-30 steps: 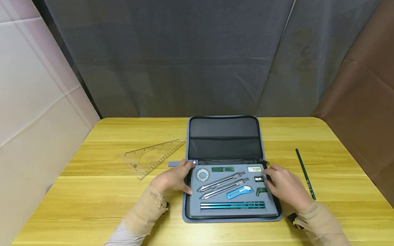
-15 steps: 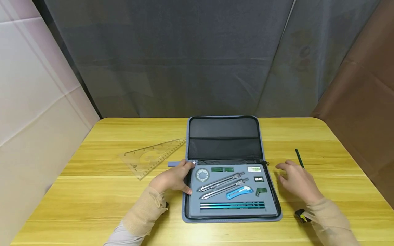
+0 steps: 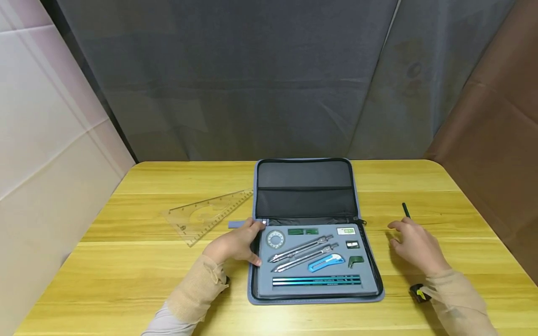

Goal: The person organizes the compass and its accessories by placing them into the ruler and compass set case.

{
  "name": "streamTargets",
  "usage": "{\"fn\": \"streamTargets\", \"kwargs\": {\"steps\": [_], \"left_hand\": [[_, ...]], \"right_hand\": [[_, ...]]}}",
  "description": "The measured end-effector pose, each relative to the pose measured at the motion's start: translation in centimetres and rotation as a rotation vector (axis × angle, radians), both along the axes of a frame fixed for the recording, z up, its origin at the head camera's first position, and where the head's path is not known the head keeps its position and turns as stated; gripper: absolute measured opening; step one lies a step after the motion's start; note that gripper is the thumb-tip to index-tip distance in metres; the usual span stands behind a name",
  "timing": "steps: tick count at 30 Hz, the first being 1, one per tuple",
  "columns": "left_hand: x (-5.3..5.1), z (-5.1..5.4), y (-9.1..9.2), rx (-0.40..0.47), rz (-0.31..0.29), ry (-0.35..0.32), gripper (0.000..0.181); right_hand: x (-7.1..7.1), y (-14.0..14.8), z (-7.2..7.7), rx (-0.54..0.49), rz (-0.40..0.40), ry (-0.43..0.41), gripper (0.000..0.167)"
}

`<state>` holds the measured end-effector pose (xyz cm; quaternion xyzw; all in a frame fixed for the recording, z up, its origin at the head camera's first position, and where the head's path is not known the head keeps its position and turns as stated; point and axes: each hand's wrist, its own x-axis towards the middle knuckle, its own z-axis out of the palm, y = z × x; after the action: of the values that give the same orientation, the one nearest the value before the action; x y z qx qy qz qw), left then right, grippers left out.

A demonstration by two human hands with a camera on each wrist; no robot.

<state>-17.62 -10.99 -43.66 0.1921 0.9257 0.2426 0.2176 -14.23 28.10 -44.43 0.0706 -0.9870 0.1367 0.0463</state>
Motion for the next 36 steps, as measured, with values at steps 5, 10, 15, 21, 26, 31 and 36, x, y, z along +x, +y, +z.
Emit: {"fn": "streamTargets", "kwargs": {"steps": [5,10,15,21,26,31,36], "left_hand": [[0.0,0.0,0.0,0.000,-0.003,0.000,0.083],[0.0,0.0,-0.1,0.006,-0.008,0.007,0.083],[0.0,0.0,-0.1,0.005,-0.014,0.010,0.083],[0.0,0.0,-0.1,0.001,-0.006,0.007,0.084],[0.0,0.0,-0.1,0.005,0.002,0.002,0.083],[0.0,-0.1,-0.1,0.004,0.000,-0.001,0.083],[-0.1,0.0,-0.1,0.000,-0.001,-0.004,0.084]], "right_hand": [[-0.2,0.5,-0.1,-0.005,-0.021,-0.008,0.030],[-0.1,1.1,0.1,-0.009,-0.037,-0.012,0.032],[-0.2,1.4,0.0,-0.006,-0.036,0.005,0.031],[-0.1,1.7,0.0,0.000,-0.056,-0.022,0.032],[-0.1,2.1,0.1,-0.001,-0.095,-0.071,0.038],[-0.2,2.6,0.1,0.005,-0.122,-0.111,0.048],[-0.3,2.9,0.1,0.004,-0.148,-0.148,0.050]]}}
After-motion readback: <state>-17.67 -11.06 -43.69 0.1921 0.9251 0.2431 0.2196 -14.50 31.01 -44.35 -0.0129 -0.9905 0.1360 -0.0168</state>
